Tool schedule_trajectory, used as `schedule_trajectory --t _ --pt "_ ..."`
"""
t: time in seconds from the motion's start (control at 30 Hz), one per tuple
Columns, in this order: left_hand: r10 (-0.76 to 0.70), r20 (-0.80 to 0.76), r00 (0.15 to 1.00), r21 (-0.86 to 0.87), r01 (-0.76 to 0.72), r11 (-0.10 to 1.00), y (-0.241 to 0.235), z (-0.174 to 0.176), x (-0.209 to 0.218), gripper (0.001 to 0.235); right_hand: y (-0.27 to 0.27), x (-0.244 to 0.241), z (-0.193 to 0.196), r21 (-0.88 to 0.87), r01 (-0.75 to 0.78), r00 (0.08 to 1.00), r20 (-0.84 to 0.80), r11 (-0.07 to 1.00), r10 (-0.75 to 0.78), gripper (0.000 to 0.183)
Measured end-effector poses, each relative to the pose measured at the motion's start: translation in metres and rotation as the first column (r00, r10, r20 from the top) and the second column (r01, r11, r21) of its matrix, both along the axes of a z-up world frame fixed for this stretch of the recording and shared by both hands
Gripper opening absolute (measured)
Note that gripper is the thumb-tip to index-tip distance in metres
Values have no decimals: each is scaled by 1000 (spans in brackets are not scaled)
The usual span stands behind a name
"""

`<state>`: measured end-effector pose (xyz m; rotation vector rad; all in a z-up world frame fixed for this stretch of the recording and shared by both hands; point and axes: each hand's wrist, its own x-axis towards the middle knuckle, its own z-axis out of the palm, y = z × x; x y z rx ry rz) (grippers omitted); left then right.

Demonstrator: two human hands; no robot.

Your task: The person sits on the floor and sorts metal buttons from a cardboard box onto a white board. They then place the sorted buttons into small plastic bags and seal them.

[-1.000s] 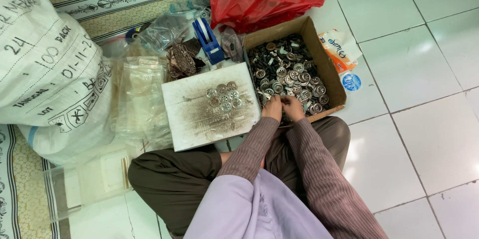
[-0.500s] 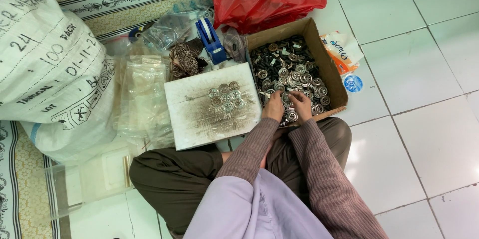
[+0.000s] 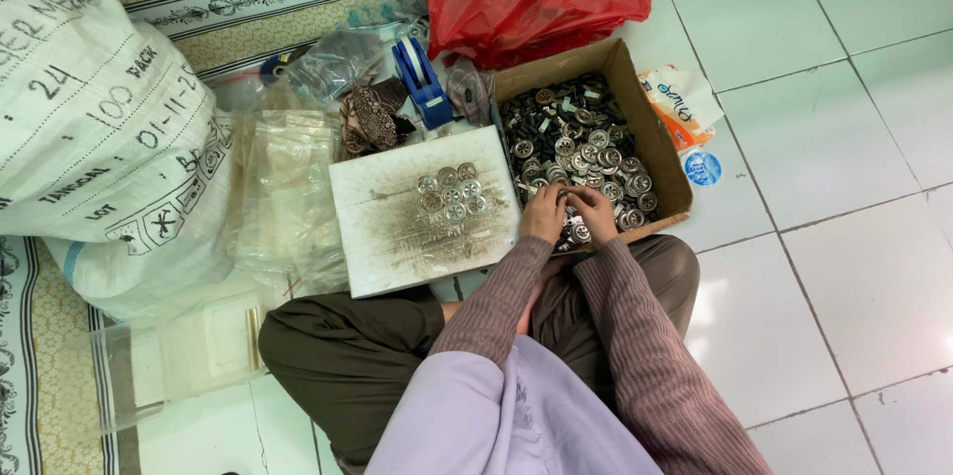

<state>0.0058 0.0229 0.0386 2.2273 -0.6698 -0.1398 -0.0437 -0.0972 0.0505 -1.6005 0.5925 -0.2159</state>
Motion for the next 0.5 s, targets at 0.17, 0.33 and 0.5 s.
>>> schedule_trajectory --t 0.17,0.33,0.5 --pt "59 -242 968 -260 -123 958 -2 0 14 24 -4 1 -6 69 55 997 46 996 -59 24" --pt "27 -324 946 -358 -149 922 29 4 24 19 12 5 10 2 -7 995 100 1000 6 23" --pt "99 -355 930 -373 -238 897 83 36 34 27 54 26 42 -185 -129 971 176 974 162 18"
